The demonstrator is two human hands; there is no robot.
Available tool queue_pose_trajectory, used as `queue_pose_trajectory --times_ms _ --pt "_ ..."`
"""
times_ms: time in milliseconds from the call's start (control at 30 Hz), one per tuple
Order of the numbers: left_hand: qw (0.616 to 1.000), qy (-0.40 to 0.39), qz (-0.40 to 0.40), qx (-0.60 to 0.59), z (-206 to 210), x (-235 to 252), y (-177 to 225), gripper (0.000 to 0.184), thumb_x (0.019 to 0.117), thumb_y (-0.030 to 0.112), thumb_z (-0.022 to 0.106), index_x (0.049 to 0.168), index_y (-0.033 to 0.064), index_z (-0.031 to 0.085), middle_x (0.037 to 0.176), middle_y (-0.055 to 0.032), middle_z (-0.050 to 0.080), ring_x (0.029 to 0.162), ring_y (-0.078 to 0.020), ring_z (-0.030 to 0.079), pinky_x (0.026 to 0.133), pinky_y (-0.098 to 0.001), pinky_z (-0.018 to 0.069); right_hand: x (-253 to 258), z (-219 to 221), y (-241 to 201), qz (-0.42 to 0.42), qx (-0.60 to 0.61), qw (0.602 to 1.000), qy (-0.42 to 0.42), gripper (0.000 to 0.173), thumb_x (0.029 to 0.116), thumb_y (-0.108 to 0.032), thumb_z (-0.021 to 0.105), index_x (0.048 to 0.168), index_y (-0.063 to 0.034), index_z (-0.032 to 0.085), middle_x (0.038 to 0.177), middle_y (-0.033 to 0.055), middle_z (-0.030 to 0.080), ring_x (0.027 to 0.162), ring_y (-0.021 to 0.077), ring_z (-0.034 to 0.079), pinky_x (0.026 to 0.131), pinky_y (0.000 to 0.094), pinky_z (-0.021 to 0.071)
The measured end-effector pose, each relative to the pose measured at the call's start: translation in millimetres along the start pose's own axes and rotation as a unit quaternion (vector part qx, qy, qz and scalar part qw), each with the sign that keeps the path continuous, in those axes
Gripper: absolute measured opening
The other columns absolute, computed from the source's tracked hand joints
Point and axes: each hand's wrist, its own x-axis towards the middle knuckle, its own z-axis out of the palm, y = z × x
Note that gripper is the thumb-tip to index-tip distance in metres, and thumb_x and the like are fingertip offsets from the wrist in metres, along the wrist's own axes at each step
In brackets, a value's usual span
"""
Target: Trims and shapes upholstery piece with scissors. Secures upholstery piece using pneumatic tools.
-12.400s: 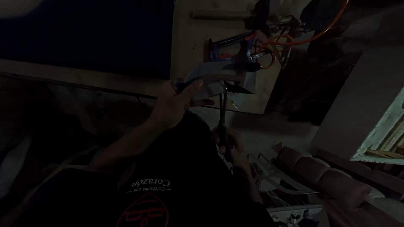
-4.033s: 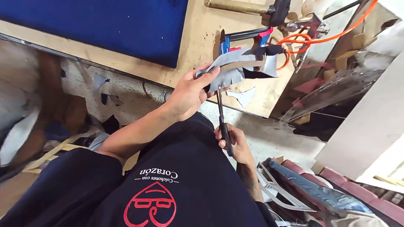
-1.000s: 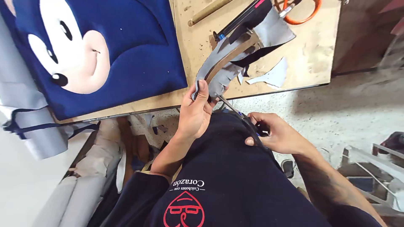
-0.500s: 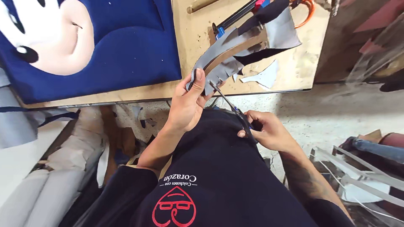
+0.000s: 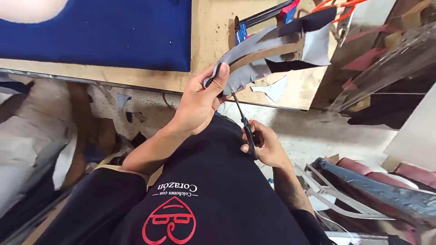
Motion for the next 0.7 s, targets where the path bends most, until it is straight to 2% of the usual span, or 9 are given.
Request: queue_pose_trajectory --times_ms 133,200,267,400,467,533,567,633,700 --pt "1.0 0.0 -0.01 -0.026 -2.5 0.6 -0.5 0.036 0.1106 0.021 0.046 0.139 0.0003 0.052 0.132 -0.0154 0.062 0.123 -0.0281 0.064 0.106 -0.0484 0.054 1.4 2.4 0.9 -0.019 0.02 0.999 0.019 0.038 0.0909 -0.041 0.078 0.085 -0.0088 0.059 0.075 -0.0012 0.063 0.062 0.0042 0.056 0.054 0.0219 0.0453" --pt "0.999 -0.005 -0.009 -0.03 -3.7 -0.1 -1.5 0.036 0.1108 0.021 0.045 0.139 0.0002 0.052 0.132 -0.0154 0.063 0.122 -0.0278 0.064 0.106 -0.048 0.054 1.3 2.7 0.3 -0.015 0.021 1.0 0.004 0.039 0.0911 -0.042 0.078 0.09 -0.007 0.06 0.08 0.0001 0.064 0.067 0.0052 0.059 0.057 0.0229 0.0478" --pt "1.0 -0.004 -0.007 -0.029 -3.7 -0.3 -2.2 0.035 0.1109 0.022 0.045 0.137 0.0003 0.052 0.129 -0.0153 0.064 0.12 -0.0272 0.065 0.104 -0.0471 0.0551 0.7 4.4 -2.1 -0.003 0.017 1.0 -0.008 0.047 0.0888 -0.049 0.078 0.099 -0.0067 0.061 0.085 -0.0009 0.065 0.073 0.0056 0.063 0.061 0.0233 0.0535" --pt "0.999 -0.01 -0.02 -0.032 -5.1 -3.0 -1.2 0.038 0.1107 0.022 0.045 0.142 0.0009 0.051 0.134 -0.0153 0.062 0.124 -0.0273 0.063 0.108 -0.0474 0.0529 -1.4 4.9 0.2 -0.015 0.032 0.999 0.02 0.039 0.0892 -0.039 0.08 0.082 -0.0088 0.058 0.074 -0.0003 0.063 0.061 0.0052 0.056 0.053 0.0228 0.0441" --pt "0.999 -0.017 -0.021 -0.041 -6.5 -3.7 -5.3 0.037 0.1105 0.021 0.046 0.141 0.0005 0.052 0.133 -0.0158 0.063 0.123 -0.0277 0.064 0.108 -0.0478 0.053 -2.9 1.5 2.4 -0.009 0.03 0.999 0.007 0.04 0.0887 -0.041 0.08 0.084 -0.0081 0.058 0.077 0.0008 0.063 0.063 0.0063 0.057 0.054 0.0238 0.0453" --pt "0.999 -0.014 -0.021 -0.03 -4.5 -5.0 -6.4 0.037 0.1104 0.022 0.046 0.14 0.0015 0.054 0.131 -0.0147 0.063 0.121 -0.0263 0.064 0.106 -0.0467 0.054 -4.3 1.8 2.3 0.005 0.016 1.0 -0.017 0.05 0.0868 -0.052 0.078 0.094 -0.0074 0.059 0.083 -0.0002 0.062 0.069 0.0059 0.058 0.057 0.0231 0.0482" --pt "0.999 -0.013 -0.021 -0.027 -3.7 -5.6 -6.5 0.039 0.1105 0.021 0.045 0.144 0.002 0.052 0.133 -0.0144 0.063 0.122 -0.026 0.064 0.107 -0.0462 0.0536 -4.6 4.2 1.2 0.006 0.02 1.0 -0.018 0.052 0.0859 -0.054 0.078 0.096 -0.0073 0.058 0.083 -0.0009 0.062 0.07 0.0054 0.058 0.058 0.0225 0.0482" --pt "0.999 -0.008 -0.015 -0.034 -3.3 -5.2 -6.4 0.039 0.1106 0.02 0.045 0.144 -0.0004 0.051 0.135 -0.016 0.062 0.125 -0.0283 0.062 0.109 -0.0486 0.0518 -4.1 8.4 1.1 -0.001 0.046 0.999 0.006 0.045 0.0868 -0.048 0.081 0.088 -0.0082 0.059 0.077 -0.0008 0.063 0.066 0.0057 0.058 0.056 0.0235 0.0475" --pt "0.999 -0.009 -0.016 -0.04 -5.2 -4.7 -6.6 0.039 0.1106 0.02 0.045 0.143 -0.0004 0.052 0.136 -0.0161 0.062 0.126 -0.0286 0.062 0.11 -0.0494 0.051 -3.7 9.0 2.6 0.0 0.05 0.999 0.011 0.041 0.0893 -0.043 0.08 0.086 -0.0083 0.058 0.076 -0.0006 0.063 0.064 0.0057 0.057 0.056 0.0236 0.0466"
